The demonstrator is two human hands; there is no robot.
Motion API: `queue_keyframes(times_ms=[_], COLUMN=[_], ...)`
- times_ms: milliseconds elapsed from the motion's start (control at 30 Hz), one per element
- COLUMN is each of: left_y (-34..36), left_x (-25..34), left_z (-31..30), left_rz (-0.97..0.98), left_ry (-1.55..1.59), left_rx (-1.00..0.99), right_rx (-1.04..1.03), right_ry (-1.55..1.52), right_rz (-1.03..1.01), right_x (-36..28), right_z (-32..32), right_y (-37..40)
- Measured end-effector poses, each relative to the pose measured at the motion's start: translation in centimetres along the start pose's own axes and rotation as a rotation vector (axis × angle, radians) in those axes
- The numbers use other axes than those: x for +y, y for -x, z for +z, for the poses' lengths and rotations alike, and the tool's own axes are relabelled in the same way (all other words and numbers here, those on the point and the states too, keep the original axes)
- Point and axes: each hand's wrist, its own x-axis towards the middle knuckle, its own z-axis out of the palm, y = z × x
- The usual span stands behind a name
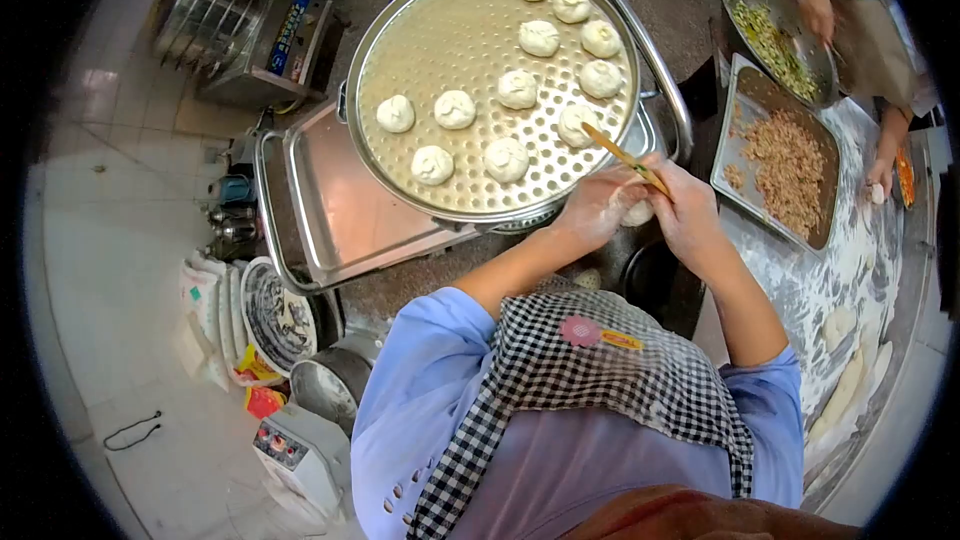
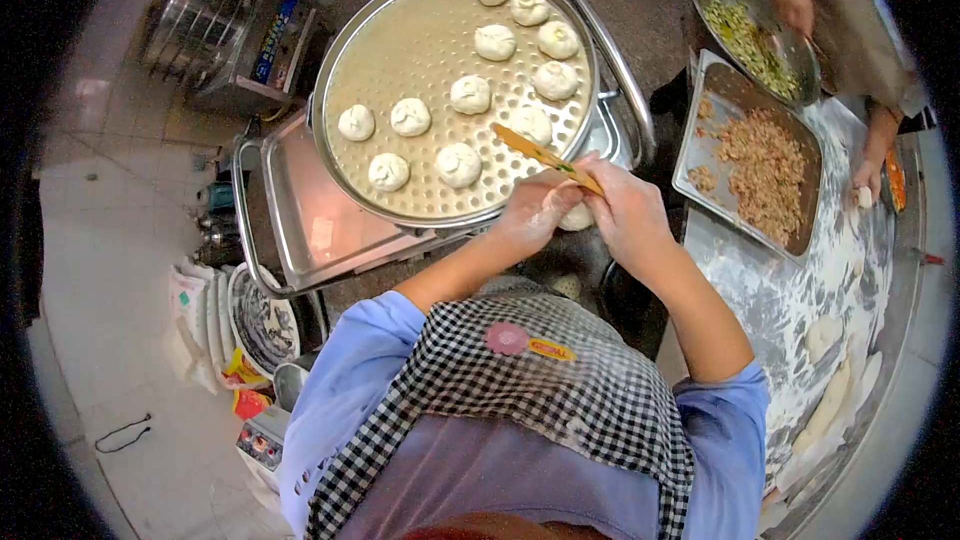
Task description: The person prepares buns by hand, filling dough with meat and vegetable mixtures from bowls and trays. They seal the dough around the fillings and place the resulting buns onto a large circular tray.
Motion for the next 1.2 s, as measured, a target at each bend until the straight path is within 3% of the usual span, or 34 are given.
queue_keyframes(times_ms=[100, 167, 233, 300, 400, 467, 500, 533, 567, 633, 700, 767, 833, 900, 1000, 1067, 1133, 1200], left_y=[-0.7, -3.0, -4.8, -6.4, -7.5, -7.6, -8.3, -7.5, -7.4, -6.8, -7.9, -10.0, -12.8, -13.9, -14.6, -13.3, -11.2, -9.5], left_x=[-1.3, 0.4, -1.3, -3.3, -5.4, -8.7, -7.4, -8.5, -5.5, -4.4, -4.1, -2.5, -2.0, -1.1, 0.0, 0.0, -0.4, -0.5], left_z=[-5.7, -10.6, -15.3, -18.8, -23.5, -24.9, -24.2, -25.0, -25.0, -25.4, -24.7, -21.6, -18.8, -12.4, -0.6, 8.1, 17.3, 25.7], left_rz=[-0.110, -0.382, -0.271, 0.061, -0.225, -0.163, -0.200, -0.259, -0.507, -0.233, 0.070, 0.143, 0.210, 0.267, 0.268, 0.221, 0.258, 0.192], left_ry=[-0.158, -0.249, -0.523, -0.583, -0.667, -0.692, -0.845, -0.801, -0.715, -0.981, -0.869, -0.802, -0.658, -0.596, -0.451, -0.433, -0.366, -0.198], left_rx=[0.057, -0.018, 0.045, 0.176, 0.017, -0.005, -0.068, -0.062, -0.081, -0.056, -0.042, -0.064, -0.126, -0.253, -0.560, -0.770, -0.975, -1.137], right_rx=[-0.068, -0.015, -0.023, -0.057, -0.161, -0.298, -0.224, -0.149, -0.075, -0.287, 0.087, 0.203, 0.251, 0.256, 0.418, 0.466, 0.709, 0.917], right_ry=[0.066, 0.035, 0.059, 0.100, 0.204, 0.150, 0.104, 0.058, 0.012, 0.171, 0.128, 0.038, -0.002, 0.015, 0.030, -0.161, -0.289, -0.208], right_rz=[-0.075, -0.150, -0.196, -0.201, -0.061, 0.040, 0.042, 0.041, 0.036, 0.233, 0.166, 0.237, 0.447, 0.666, 0.733, 0.986, 1.053, 1.051], right_x=[-0.2, -1.3, -1.1, -1.1, -0.8, 0.7, 1.8, 2.8, 3.8, 3.4, 5.4, 5.7, 5.7, 5.1, 5.1, 2.7, 1.2, -0.1], right_z=[2.6, 4.3, 6.2, 7.8, 9.7, 8.7, 9.3, 9.8, 10.3, 8.6, 8.1, 6.3, 4.9, 3.3, 3.2, 1.7, 2.0, 3.1], right_y=[-5.6, -10.2, -15.0, -19.1, -22.4, -21.8, -20.4, -18.8, -17.3, -15.1, -10.0, -5.4, -1.1, 5.4, 15.2, 21.2, 27.6, 33.3])
